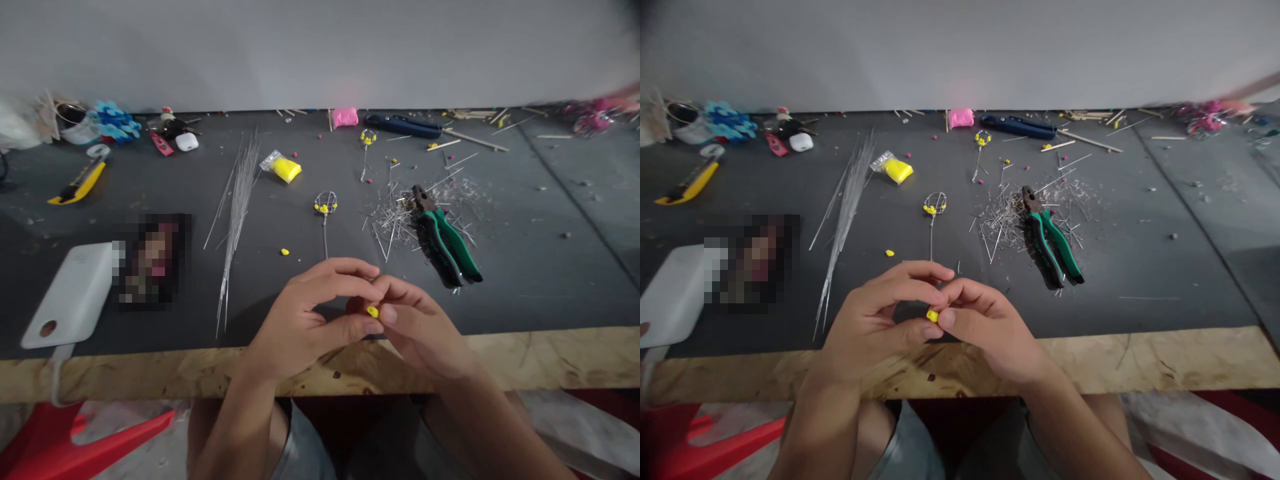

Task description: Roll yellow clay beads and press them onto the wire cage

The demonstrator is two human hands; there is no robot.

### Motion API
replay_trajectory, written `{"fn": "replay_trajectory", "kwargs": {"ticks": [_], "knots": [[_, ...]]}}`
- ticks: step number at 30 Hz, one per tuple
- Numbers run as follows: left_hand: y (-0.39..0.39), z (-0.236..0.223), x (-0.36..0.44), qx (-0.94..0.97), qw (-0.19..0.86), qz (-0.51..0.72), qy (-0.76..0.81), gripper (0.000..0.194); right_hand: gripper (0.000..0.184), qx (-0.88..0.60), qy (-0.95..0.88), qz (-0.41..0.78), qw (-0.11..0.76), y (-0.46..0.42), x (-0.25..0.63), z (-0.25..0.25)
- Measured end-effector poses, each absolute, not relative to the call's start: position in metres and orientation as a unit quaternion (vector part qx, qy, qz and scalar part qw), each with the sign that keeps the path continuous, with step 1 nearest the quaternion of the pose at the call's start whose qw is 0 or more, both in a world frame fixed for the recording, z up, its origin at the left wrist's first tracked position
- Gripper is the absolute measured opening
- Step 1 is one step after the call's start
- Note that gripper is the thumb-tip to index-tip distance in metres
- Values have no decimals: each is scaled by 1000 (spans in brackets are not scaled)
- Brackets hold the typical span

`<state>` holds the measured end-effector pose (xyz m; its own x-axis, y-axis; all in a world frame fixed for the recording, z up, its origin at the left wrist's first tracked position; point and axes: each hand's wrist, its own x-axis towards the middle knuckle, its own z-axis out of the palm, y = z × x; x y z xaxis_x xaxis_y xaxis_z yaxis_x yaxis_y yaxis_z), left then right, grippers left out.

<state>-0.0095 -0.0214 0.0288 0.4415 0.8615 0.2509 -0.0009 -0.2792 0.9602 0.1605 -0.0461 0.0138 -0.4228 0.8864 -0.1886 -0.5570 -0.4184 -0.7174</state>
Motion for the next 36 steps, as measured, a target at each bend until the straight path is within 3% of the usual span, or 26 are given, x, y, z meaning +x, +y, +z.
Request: {"fn": "replay_trajectory", "kwargs": {"ticks": [10, 15, 18, 22, 26, 31, 36], "knots": [[-25, 39, -9, 732, 406, 411, 360, 14, 13, -298, -301, 787, 448, -42, 158, 12], [-26, 38, -16, 712, 399, 435, 381, 16, 14, -319, -337, 766, 445, -38, 160, 12], [-26, 36, -24, 674, 392, 474, 410, 21, 11, -415, -412, 688, 430, -28, 159, 11], [-26, 33, -34, 637, 373, 510, 442, 19, 17, -525, -566, 518, 368, -14, 153, 3], [-25, 27, -42, 615, 361, 520, 470, 14, 41, -499, -719, 397, 278, -11, 142, -5], [-22, 17, -49, 624, 336, 469, 528, 16, 64, -461, -801, 367, 106, -13, 129, -6], [-21, 12, -53, 646, 307, 431, 550, 16, 59, -436, -821, 358, 88, -11, 133, -2]]}}
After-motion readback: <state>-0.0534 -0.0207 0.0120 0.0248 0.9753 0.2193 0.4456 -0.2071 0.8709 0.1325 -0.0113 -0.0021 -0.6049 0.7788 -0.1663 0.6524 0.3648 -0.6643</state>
